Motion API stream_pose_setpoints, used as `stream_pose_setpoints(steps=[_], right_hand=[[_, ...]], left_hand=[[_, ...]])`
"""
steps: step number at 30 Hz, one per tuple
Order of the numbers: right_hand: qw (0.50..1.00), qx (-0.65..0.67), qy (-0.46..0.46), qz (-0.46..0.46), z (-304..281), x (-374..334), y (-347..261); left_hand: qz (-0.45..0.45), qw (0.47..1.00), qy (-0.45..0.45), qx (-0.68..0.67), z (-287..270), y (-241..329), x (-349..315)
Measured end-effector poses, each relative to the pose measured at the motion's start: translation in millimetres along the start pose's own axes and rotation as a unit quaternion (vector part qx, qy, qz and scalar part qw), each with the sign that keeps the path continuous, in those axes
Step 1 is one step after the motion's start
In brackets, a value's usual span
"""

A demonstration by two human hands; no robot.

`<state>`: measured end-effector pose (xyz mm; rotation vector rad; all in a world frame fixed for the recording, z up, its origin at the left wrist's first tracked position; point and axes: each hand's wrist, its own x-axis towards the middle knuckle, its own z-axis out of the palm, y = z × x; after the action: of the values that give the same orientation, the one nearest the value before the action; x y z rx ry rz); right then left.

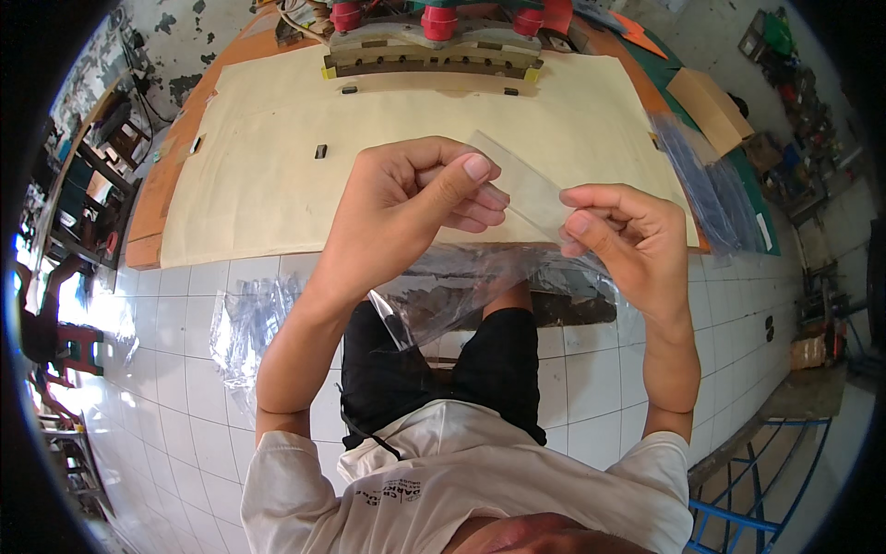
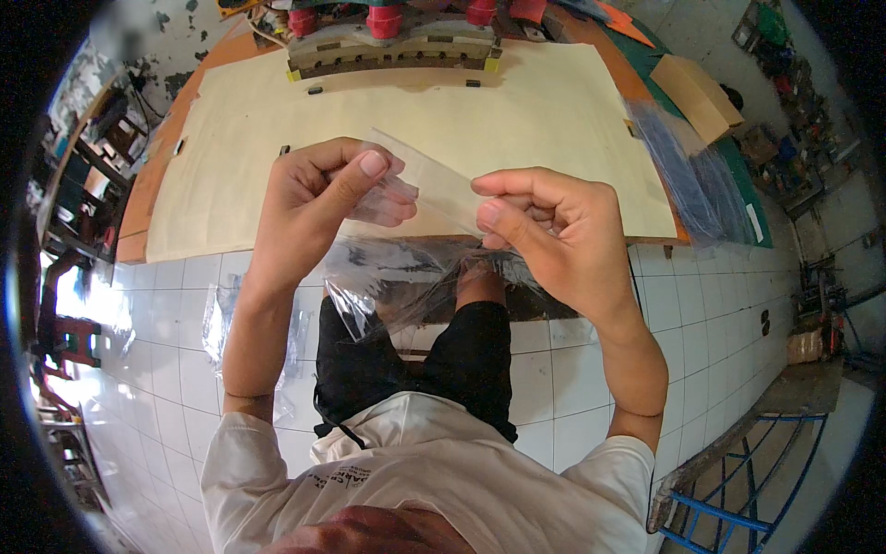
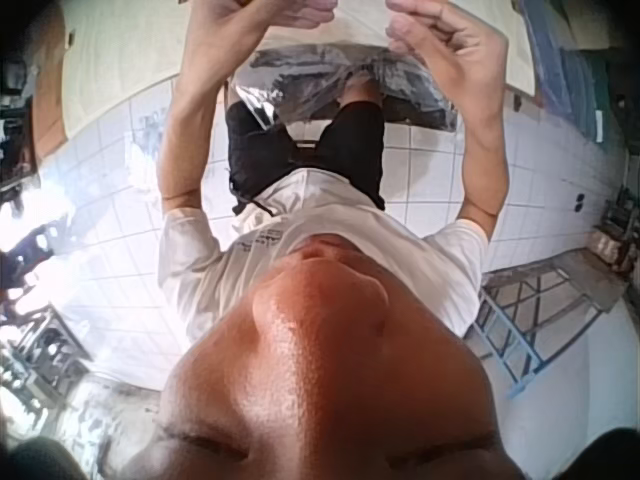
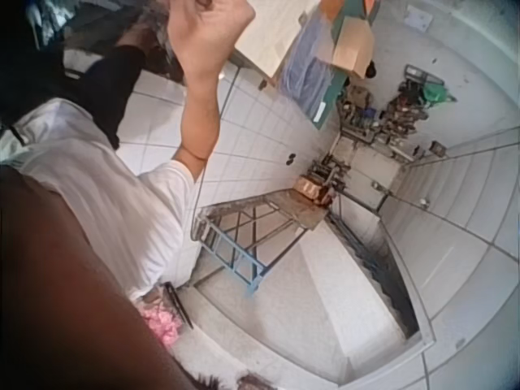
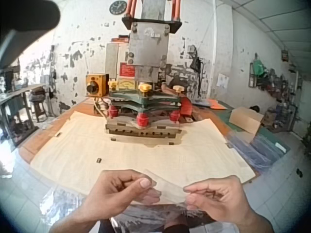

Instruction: The person folds a small plastic piece by hand, opens and unfolds a plastic sheet, and positions it on the workbench under the sealing machine.

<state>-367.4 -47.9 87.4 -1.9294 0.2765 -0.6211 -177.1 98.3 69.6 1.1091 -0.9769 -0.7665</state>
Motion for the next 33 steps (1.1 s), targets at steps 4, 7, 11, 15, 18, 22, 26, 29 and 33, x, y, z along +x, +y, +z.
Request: stream_pose_setpoints(steps=[4, 7, 11, 15, 18, 22, 26, 29, 33], right_hand=[[1.000, 0.006, -0.002, 0.003, -0.8, -0.5, 0.3], [1.000, 0.006, 0.000, -0.003, 0.0, -0.7, 0.0], [1.000, 0.003, 0.000, -0.009, -0.4, -1.1, 0.6], [1.000, 0.010, -0.002, -0.004, 0.1, -1.3, 0.4], [1.000, 0.010, -0.002, 0.000, 0.2, -0.7, 0.3], [1.000, 0.012, 0.000, 0.009, 0.9, -0.3, -0.6], [1.000, 0.014, -0.006, 0.004, 0.9, 1.0, 0.6], [1.000, 0.018, 0.005, 0.021, 1.8, 0.5, -1.4], [0.999, 0.024, 0.000, 0.026, 0.3, 1.6, 0.4]], left_hand=[[-0.001, 1.000, -0.003, 0.001, 0.4, 0.1, 0.0], [0.002, 1.000, -0.007, 0.001, -0.2, -0.1, -0.6], [0.003, 1.000, -0.007, -0.001, 0.2, -1.1, -0.5], [0.007, 1.000, -0.008, -0.001, -0.6, -1.3, -1.4], [0.003, 1.000, -0.005, -0.007, -0.6, -0.5, -1.8], [-0.001, 1.000, -0.007, -0.008, -1.6, 0.1, -2.1], [0.005, 1.000, 0.007, 0.000, -1.3, -1.4, -2.8], [0.016, 1.000, 0.012, 0.011, 0.8, -2.8, -1.6], [0.031, 0.999, 0.027, 0.021, 2.9, -2.7, -3.3]])
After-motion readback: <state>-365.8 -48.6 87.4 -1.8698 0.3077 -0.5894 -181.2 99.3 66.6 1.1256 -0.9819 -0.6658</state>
